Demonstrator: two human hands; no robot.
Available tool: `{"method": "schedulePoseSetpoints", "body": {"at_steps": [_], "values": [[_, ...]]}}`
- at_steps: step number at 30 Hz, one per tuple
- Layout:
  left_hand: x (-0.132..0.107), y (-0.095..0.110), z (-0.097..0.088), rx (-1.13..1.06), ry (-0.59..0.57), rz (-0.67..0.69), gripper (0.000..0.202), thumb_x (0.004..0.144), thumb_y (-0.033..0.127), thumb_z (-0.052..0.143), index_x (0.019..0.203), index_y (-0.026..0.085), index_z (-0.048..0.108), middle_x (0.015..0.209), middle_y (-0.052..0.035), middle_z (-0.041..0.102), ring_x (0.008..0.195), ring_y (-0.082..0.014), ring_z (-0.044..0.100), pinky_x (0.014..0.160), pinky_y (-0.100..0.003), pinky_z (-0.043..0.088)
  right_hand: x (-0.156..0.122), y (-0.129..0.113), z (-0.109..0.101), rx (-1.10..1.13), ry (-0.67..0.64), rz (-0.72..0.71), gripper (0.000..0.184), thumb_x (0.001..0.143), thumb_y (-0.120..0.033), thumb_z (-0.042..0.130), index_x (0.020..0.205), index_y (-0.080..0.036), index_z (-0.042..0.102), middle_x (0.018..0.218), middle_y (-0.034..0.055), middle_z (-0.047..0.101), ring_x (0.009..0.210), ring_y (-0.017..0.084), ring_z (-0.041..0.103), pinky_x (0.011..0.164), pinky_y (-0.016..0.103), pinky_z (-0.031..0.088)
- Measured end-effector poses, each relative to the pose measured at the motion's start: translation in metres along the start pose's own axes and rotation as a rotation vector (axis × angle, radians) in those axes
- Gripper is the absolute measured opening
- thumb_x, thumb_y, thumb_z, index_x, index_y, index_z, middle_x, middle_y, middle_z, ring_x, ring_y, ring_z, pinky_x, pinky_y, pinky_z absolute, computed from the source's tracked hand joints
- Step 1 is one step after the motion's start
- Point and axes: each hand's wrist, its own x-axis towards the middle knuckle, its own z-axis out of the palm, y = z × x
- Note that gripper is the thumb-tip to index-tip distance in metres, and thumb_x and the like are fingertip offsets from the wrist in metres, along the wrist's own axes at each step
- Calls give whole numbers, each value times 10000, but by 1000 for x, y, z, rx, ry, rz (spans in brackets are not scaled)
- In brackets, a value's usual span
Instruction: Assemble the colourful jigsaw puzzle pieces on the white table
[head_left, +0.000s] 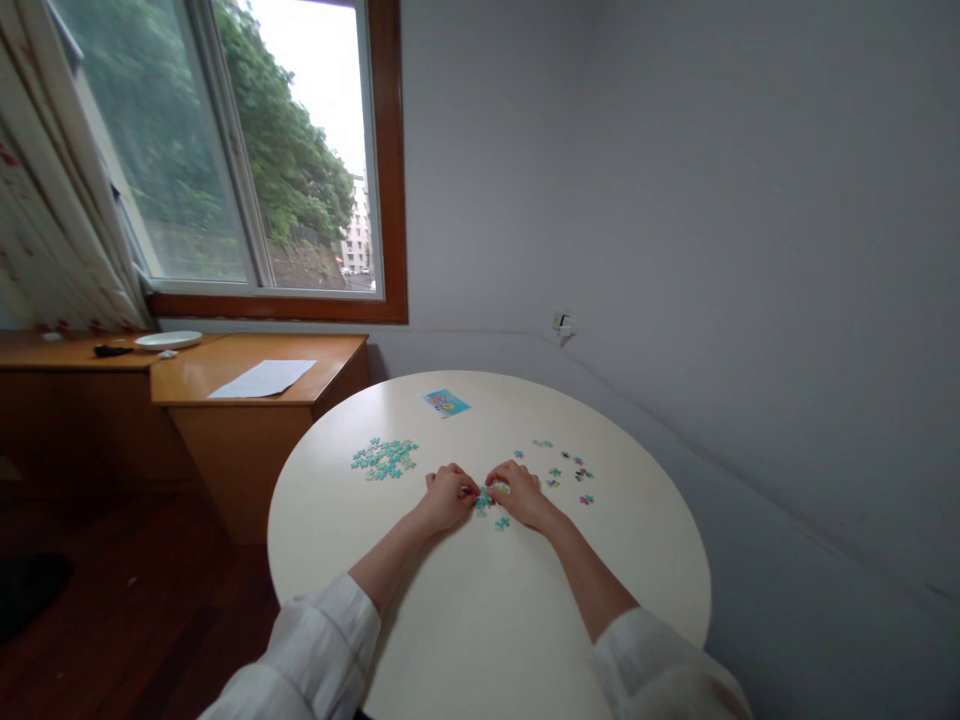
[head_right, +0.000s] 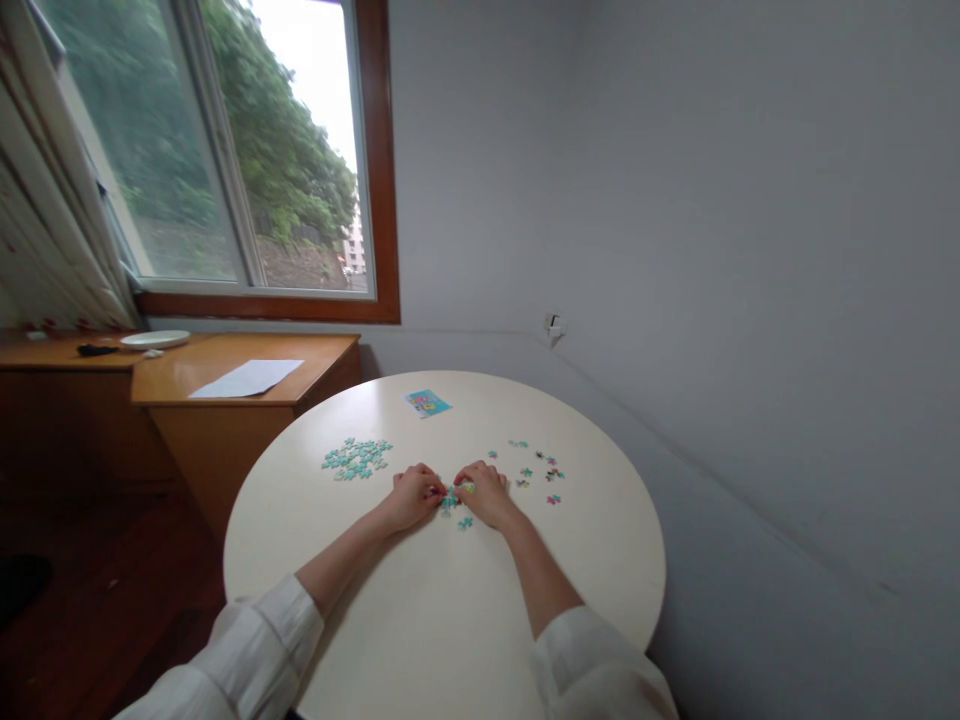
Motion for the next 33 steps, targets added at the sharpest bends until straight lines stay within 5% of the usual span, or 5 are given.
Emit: {"method": "schedulePoseSetpoints", "body": {"at_steps": [33], "values": [[0, 1, -1, 20, -16, -31, 228, 773, 266, 564, 966, 263, 686, 1054, -71, 599, 1052, -228, 499, 916, -395, 322, -2, -4, -5, 31, -31, -20, 142, 767, -241, 562, 903, -236, 602, 1042, 26, 564, 1035, 203, 469, 870, 359, 290]]}}
